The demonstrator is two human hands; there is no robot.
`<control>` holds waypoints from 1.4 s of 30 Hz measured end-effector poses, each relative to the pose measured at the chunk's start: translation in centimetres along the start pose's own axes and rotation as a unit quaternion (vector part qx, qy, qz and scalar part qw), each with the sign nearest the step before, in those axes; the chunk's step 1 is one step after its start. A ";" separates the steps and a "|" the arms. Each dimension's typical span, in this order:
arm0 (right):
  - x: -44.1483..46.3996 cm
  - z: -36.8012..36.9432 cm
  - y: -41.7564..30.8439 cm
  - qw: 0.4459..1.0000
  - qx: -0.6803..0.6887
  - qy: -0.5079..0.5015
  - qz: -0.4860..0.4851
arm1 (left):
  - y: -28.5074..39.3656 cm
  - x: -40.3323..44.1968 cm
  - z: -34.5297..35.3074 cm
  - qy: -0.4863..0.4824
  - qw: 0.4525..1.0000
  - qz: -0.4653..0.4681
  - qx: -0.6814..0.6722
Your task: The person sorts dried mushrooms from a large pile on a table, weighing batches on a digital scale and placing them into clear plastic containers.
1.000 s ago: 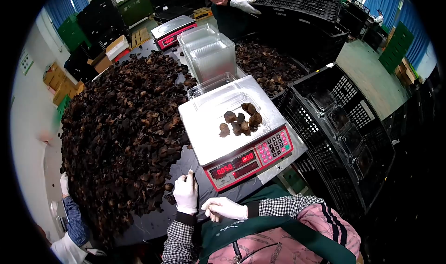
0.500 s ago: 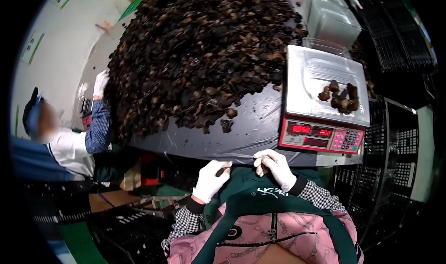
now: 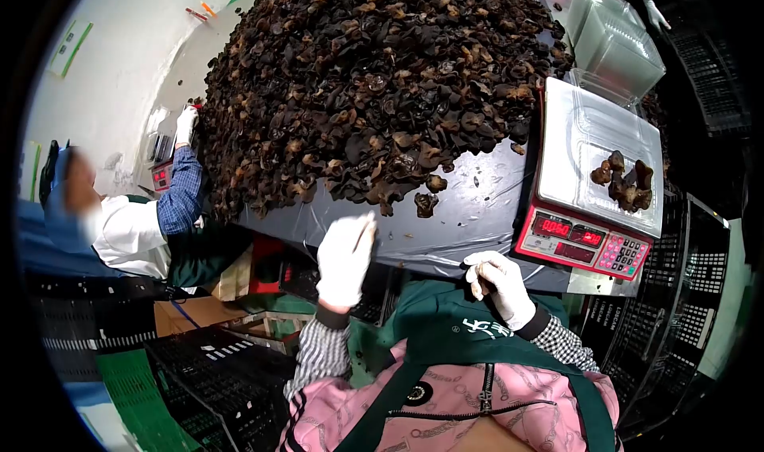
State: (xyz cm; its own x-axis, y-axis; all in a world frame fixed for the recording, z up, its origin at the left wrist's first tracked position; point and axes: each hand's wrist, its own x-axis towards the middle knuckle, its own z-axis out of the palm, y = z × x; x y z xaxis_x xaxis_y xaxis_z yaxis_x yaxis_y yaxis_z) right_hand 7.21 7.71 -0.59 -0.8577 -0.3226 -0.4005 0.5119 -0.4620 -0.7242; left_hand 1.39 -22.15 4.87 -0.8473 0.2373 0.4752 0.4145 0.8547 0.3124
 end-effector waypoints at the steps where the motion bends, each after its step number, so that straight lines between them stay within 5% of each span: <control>1: 0.1 0.2 -0.2 1.000 -0.009 0.002 0.004 | 0.3 2.0 1.7 0.034 0.999 0.011 0.020; 4: 0.0 0.4 -0.3 1.000 -0.007 -0.001 0.008 | 1.1 7.3 6.2 0.040 0.998 -0.001 0.040; 8: -0.3 0.6 -0.8 1.000 -0.008 0.011 0.003 | 2.7 8.2 10.6 -0.097 0.995 -0.016 0.033; 13: 0.5 -0.1 -0.7 1.000 0.004 0.007 -0.001 | 5.6 4.9 10.9 -0.093 0.991 0.097 -0.021; 20: 1.2 0.5 -1.0 0.994 0.104 -0.006 0.027 | 7.4 4.0 5.9 -0.033 0.993 -0.058 -0.100; 23: 1.5 1.3 -1.4 0.985 0.168 -0.015 0.033 | 8.5 3.3 4.6 -0.130 0.974 0.061 -0.178; 24: 1.4 1.8 -1.8 0.982 0.186 -0.004 0.026 | 9.8 4.1 3.6 -0.190 0.952 0.011 -0.239; 26: 1.7 0.6 -1.1 0.981 0.189 -0.008 0.034 | 8.7 4.4 5.1 -0.140 0.971 0.084 -0.176; 27: 1.7 0.0 -0.4 0.979 0.199 -0.024 0.032 | 7.5 5.5 5.3 -0.127 0.969 0.200 -0.068; 28: 1.8 -0.1 -0.1 0.977 0.209 -0.040 0.029 | 8.0 5.8 6.6 -0.115 0.987 0.040 -0.101; 33: 1.1 0.1 -0.6 0.982 0.174 0.031 0.063 | 6.9 6.9 11.6 -0.130 0.987 0.094 -0.021; 36: 0.6 0.4 -1.4 0.990 0.126 0.051 0.048 | 8.2 7.4 10.0 -0.064 0.989 0.099 -0.086; 39: 0.5 0.0 -1.6 0.982 0.187 -0.024 0.015 | 10.2 6.9 6.7 -0.131 0.967 0.042 -0.216; 42: 0.2 0.6 -1.9 0.976 0.210 -0.024 -0.045 | 11.7 5.6 3.9 -0.219 0.950 0.080 -0.206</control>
State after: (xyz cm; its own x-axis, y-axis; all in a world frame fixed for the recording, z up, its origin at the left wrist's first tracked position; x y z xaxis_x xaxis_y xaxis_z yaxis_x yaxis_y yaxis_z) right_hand 6.07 8.03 1.01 -0.9018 -0.2996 -0.3114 0.4185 -0.7852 -0.4565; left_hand 0.16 -9.06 8.00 -0.7820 0.5954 0.1846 0.5685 0.5597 0.6029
